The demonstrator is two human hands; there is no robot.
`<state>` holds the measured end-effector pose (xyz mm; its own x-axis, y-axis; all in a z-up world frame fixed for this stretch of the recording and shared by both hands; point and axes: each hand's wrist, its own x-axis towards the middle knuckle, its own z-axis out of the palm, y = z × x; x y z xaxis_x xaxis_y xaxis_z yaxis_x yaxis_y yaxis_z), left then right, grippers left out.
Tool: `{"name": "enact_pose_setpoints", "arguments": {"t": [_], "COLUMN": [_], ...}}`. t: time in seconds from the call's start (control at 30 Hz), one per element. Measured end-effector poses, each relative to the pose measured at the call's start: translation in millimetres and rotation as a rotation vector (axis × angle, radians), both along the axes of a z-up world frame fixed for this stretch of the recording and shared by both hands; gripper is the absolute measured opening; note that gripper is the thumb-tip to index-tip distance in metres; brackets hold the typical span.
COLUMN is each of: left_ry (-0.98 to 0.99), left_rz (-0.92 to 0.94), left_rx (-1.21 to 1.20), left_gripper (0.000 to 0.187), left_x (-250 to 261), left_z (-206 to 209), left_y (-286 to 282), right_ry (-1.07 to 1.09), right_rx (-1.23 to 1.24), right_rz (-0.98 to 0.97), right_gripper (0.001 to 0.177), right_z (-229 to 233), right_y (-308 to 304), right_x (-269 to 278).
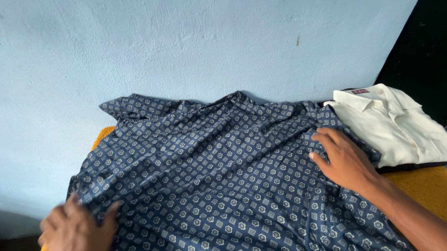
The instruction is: The person unfolds a dark blue patterned shirt on a yellow towel-covered surface, smooths it out, and begins folding the sleeves and body. The person manipulates the shirt by hand, aligning edges and preparing to fold it into a compact shape.
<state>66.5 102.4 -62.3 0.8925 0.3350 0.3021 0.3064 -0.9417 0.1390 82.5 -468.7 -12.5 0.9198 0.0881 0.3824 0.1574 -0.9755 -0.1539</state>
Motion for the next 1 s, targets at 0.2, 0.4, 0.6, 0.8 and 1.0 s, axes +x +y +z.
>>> {"name": "enact_pose_setpoints", "arguments": {"t": [0.2, 0.4, 0.6, 0.8, 1.0], "left_ry": [-0.342, -0.212, -0.689, -0.901, -0.838], "left_rz": [0.194, 0.051, 0.048, -0.014, -0.012], "left_rx": [-0.214, -0.581, -1.121, -0.837, -0.811], "left_gripper": [0.086, 0.069, 0.041, 0.030, 0.026], "left_x": [-52.6, -112.7, -135.1, -124.2, -98.5], "left_z": [-67.9, -76.2, -89.4, -137.1, -124.3], "left_y": [48.5, 14.2, 25.1, 59.3, 41.6], "right_ry": [0.268, 0.577, 0.266, 0.135, 0.250], "right_rx": [-0.348, -0.065, -0.132, -0.173, 0.286], "right_rz": [0.028, 0.148, 0.339, 0.308, -0.188], "right_gripper": [0.070, 0.073, 0.076, 0.077, 0.045], "right_z": [22.3, 4.4, -17.5, -16.0, -5.8], "right_y": [42.1, 71.1, 55.8, 31.5, -25.4], "right_x": [-52.4, -68.1, -66.3, -77.5, -125.6]}}
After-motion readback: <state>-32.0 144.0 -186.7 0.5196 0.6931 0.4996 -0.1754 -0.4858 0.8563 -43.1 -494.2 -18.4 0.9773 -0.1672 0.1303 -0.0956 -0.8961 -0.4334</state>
